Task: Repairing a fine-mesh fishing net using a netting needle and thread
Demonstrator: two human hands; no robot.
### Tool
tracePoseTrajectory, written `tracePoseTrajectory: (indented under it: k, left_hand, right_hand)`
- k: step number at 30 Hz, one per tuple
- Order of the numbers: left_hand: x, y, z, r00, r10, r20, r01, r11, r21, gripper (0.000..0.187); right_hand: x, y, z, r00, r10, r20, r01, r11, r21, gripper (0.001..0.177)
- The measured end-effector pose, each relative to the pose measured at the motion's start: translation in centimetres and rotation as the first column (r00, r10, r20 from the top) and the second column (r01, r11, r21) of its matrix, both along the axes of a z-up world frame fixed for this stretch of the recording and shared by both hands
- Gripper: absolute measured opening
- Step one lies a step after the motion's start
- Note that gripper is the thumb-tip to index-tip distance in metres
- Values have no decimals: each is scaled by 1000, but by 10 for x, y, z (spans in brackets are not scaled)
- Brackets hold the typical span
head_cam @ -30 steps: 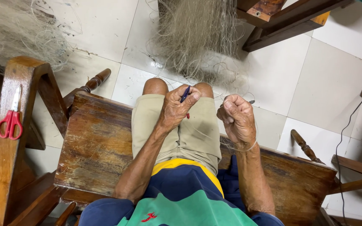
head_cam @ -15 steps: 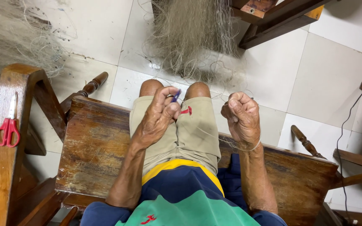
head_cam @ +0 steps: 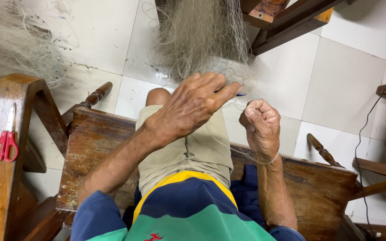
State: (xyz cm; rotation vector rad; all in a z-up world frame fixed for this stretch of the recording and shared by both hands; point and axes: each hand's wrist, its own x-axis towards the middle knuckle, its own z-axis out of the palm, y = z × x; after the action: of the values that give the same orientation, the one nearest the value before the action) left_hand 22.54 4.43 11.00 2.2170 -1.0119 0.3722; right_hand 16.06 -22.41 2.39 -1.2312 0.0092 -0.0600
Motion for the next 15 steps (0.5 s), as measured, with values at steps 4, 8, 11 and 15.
tracePoseTrajectory:
  k: [4, 8, 11, 15]
  left_hand:
    - [5, -20, 5, 997, -72, 0, 72, 993, 88, 19]
    - [15, -33, -6, 952, -20, 305, 9, 999, 39, 9]
    - [23, -35, -9, 933, -34, 357, 21, 999, 41, 8]
    - [27, -36, 2, 919, -36, 393, 15, 998, 55, 11]
  right_hand:
    - [-2, -4, 0, 1000, -22, 1, 22, 1000, -3, 13]
    - [-5, -9, -3, 1000, -25, 6, 25, 1000, 1, 15]
    - [-4, -11, -1, 999, -28, 22, 29, 999, -26, 15]
    - [-5, -9, 6, 999, -35, 21, 36, 997, -63, 12]
